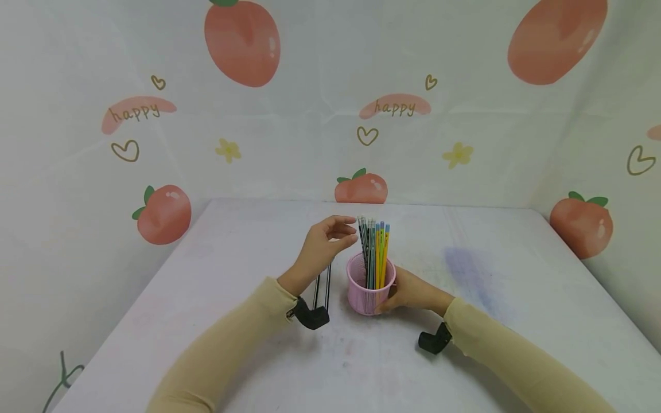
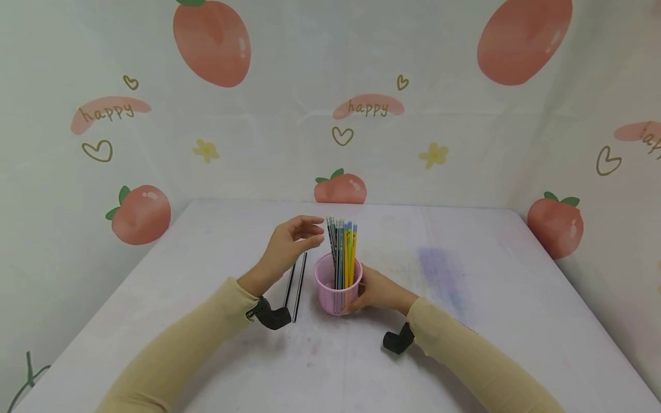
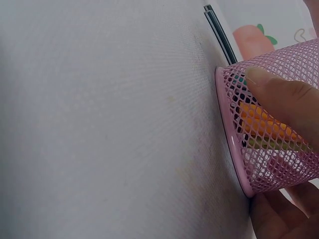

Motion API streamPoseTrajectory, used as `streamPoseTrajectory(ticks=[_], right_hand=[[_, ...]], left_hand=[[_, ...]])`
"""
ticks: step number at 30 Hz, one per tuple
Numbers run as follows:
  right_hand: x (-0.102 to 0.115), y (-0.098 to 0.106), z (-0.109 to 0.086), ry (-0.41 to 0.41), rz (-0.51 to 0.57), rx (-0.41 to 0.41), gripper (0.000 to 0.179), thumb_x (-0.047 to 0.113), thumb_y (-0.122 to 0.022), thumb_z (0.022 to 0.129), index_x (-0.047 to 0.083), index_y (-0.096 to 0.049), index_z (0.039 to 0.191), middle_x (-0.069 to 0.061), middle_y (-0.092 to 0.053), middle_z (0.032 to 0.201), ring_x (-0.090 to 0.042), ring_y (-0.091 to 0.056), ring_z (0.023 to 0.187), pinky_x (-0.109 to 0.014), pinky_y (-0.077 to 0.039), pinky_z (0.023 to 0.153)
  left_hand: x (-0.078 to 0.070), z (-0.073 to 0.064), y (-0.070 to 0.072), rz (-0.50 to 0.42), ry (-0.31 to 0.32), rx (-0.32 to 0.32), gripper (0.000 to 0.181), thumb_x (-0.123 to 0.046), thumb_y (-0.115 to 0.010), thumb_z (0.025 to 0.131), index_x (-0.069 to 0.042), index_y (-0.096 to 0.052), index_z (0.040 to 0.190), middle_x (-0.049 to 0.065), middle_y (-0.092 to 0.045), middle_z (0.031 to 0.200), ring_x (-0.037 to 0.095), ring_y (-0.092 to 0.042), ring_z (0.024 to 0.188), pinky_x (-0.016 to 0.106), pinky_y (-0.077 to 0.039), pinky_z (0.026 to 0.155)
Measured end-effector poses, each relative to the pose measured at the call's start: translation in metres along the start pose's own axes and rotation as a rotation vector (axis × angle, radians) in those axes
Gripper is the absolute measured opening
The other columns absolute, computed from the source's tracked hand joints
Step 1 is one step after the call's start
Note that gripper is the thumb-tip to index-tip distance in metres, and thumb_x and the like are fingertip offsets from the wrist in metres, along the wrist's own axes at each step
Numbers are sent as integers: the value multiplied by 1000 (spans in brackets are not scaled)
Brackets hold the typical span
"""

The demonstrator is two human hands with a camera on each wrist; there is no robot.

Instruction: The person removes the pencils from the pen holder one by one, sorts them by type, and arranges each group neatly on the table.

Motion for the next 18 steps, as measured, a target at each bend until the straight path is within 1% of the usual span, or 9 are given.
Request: streamPoseTrajectory(ticks=[2,6,9,16,18], right_hand=[[0,0,0,2,-3,-1,104,18,-88,69,6,-23,150,-15,-45,145,-33,-44,132,-56,-33,111],[0,-1,-1,0,-10,-3,103,18,-88,70,6,-24,149,-15,-46,143,-33,-45,130,-56,-35,111],[0,-1,-1,-3,-6,-1,103,18,-88,70,6,-23,149,-16,-47,142,-32,-46,129,-55,-37,110],[0,0,-1,6,-7,-3,104,16,-89,69,4,-23,149,-17,-47,142,-33,-46,130,-54,-38,109],[0,0,-1,5,-7,-5,104,16,-89,69,3,-23,149,-17,-47,142,-33,-46,129,-54,-39,108]], left_hand=[[1,-1,-5,17,-8,22,32,-10,-69,90,-8,-63,121,13,-69,106,23,-66,97,32,-57,84],[3,0,-12,34,2,48,32,-10,-70,89,-8,-64,120,11,-70,105,21,-67,96,30,-57,83],[3,1,-15,47,21,61,32,-10,-70,89,-9,-64,120,10,-70,105,21,-67,97,28,-57,80],[-1,1,-22,114,15,81,31,-10,-70,89,-8,-63,119,10,-71,103,20,-68,93,26,-57,76],[-1,2,-24,125,26,92,32,-10,-70,89,-9,-63,120,8,-71,102,19,-68,93,26,-57,76]])
Point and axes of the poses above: each hand's wrist, its own z-axis towards the middle knuckle, its own y-axis out of the back of the hand, x = y × z, the point moved 1 cm from there along z, towards the middle knuckle
